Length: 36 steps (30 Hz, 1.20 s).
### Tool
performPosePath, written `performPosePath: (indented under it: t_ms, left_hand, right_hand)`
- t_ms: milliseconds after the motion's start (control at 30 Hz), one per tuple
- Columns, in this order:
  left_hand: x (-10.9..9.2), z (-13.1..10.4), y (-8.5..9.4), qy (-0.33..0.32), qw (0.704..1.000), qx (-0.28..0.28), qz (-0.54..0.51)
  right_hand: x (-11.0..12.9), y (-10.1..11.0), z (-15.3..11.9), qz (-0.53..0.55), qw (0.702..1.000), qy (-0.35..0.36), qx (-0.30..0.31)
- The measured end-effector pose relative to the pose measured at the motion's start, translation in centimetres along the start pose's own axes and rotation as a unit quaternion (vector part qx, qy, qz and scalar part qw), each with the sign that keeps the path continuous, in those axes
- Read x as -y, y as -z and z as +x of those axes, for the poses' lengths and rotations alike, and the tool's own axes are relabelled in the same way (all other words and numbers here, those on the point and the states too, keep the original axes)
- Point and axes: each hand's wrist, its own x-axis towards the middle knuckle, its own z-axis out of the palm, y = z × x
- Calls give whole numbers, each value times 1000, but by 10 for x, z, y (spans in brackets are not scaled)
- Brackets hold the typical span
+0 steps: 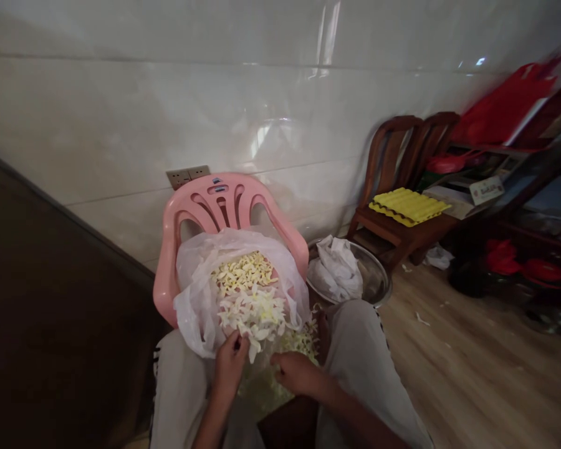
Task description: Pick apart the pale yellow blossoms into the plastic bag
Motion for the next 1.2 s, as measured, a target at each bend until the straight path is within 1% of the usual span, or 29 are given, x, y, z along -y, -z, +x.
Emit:
performPosePath:
  t_ms: [67,133,167,233,300,333,400,467,500,600,633,700,767,867,967,1033,1100,1200]
  left_hand:
    - [0,-2,-6,7,999,39,-22]
    - [-2,-4,-12,15,996,72,-45]
    - [-4,-4,-14,18,995,82,-55]
    - [-9,-5,-17,21,993,88,-72]
    - [-12,-5,-16,26,991,93,-91]
    - [-13,-4,-16,30,990,96,-101]
    - [-13,-3,-14,39,987,101,-117]
    - [-11,-2,-14,48,986,106,-122]
    - [-9,-2,-13,52,985,109,-120]
    - [-4,-1,-14,60,985,114,-113]
    - [-3,-1,-15,62,985,115,-111]
    - [-2,-2,-15,60,986,116,-103]
    - [-1,-3,-15,48,988,121,-79]
    - [-1,-4,-14,17,992,126,-17]
    - [1,-3,-15,-18,990,137,37]
    - [4,-2,-16,-37,987,145,55]
    - [8,-1,-18,-51,986,147,66]
    - [13,0,-19,-63,984,146,81]
  right_hand:
    - [4,6,6,49,998,0,-48]
    - [9,12,12,118,990,28,-73]
    - [11,14,14,148,985,49,-68]
    - [14,15,16,182,979,82,-37]
    - [16,12,15,187,980,71,-9]
    - [16,10,14,185,981,56,-11]
    - [15,9,13,184,981,33,-43]
    - [12,9,15,194,979,37,-60]
    - [11,10,16,206,976,48,-51]
    - [7,12,19,260,962,88,4]
    - [6,12,19,272,957,99,13]
    - [5,13,19,270,956,113,9]
    - [2,14,17,232,966,111,-23]
    - [-4,20,16,159,980,66,-96]
    - [-10,28,17,150,976,11,-157]
    - [-11,32,19,160,967,-4,-199]
    - [-8,37,20,167,958,7,-232]
    - [1,42,18,193,951,57,-235]
